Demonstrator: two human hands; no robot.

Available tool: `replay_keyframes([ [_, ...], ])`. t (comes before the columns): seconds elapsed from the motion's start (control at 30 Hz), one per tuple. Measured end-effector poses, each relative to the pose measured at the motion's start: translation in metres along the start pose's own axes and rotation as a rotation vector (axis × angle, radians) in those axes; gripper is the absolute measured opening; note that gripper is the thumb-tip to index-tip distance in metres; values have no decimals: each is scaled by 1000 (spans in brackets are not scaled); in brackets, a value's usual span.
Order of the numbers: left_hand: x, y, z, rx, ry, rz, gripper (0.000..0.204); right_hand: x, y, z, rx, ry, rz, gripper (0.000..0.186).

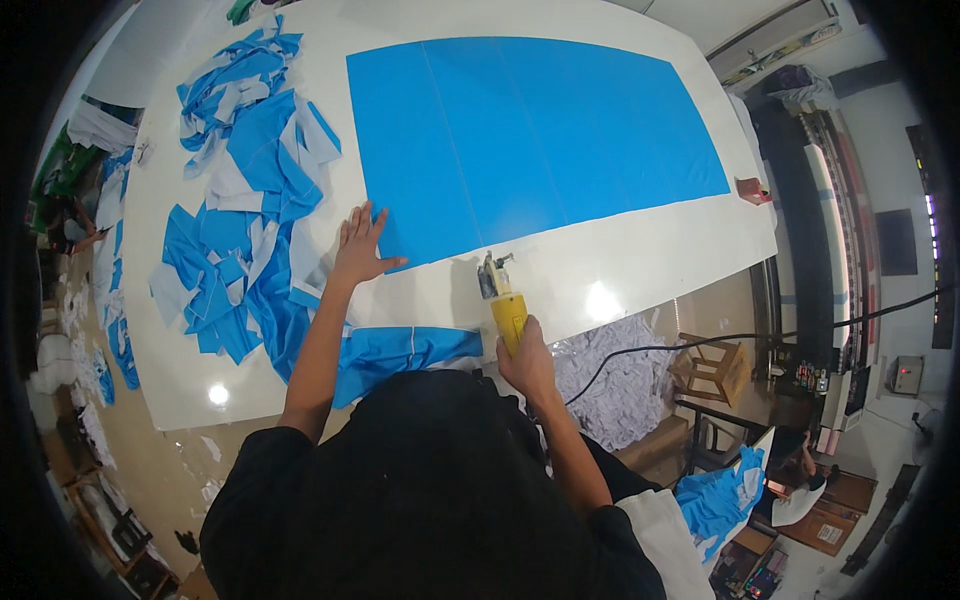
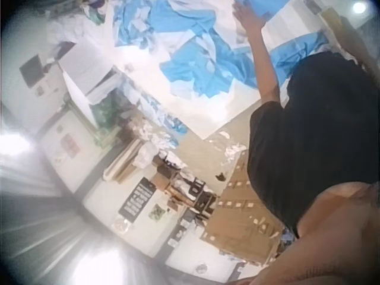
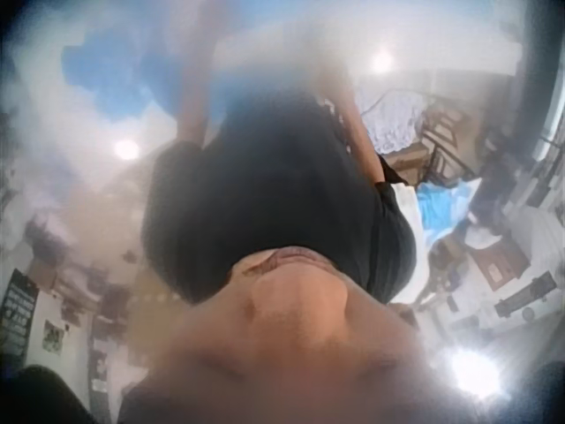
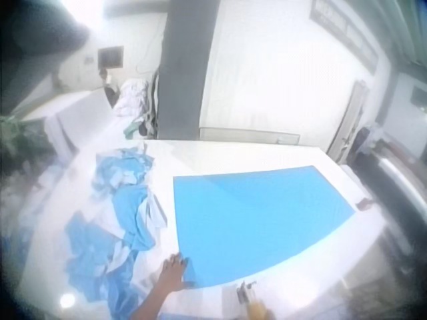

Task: The person uses a yellow electric rotary cutter to cut a large piece of blue fabric laid out on a white table. They guide the cutter along pre-marked lines to create straight cuts, separating the fabric into multiple rectangular pieces. The person periodically lifts and repositions the fabric to continue cutting along new lines.

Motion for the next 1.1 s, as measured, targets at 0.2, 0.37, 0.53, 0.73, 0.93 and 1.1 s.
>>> replay_keyframes([
  [0.2,2,-2,1,-13,-17,-42,117,5,0,37,-15,26,-18,60],
  [0.37,6,-5,0,-35,-14,-71,117,12,0,59,0,15,35,59],
  [0.53,3,-1,-1,-23,-5,-73,117,10,1,65,-5,48,29,60],
  [0.73,2,0,-3,-25,5,-82,116,14,5,77,-12,76,27,54],
  [0.93,-4,8,-2,-1,19,-107,116,22,9,99,-2,110,-8,56],
  [1.1,-5,10,-4,-23,19,-122,116,35,10,130,61,47,6,57],
])
Point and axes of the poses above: each hand's wrist, its own z-axis towards the middle knuckle, its own y-axis out of the back of the hand, x = y × z, the point moved 1 cm from there along z, towards the middle knuckle, and after that the axes turned 4 degrees about x, right-handed, at the moved point
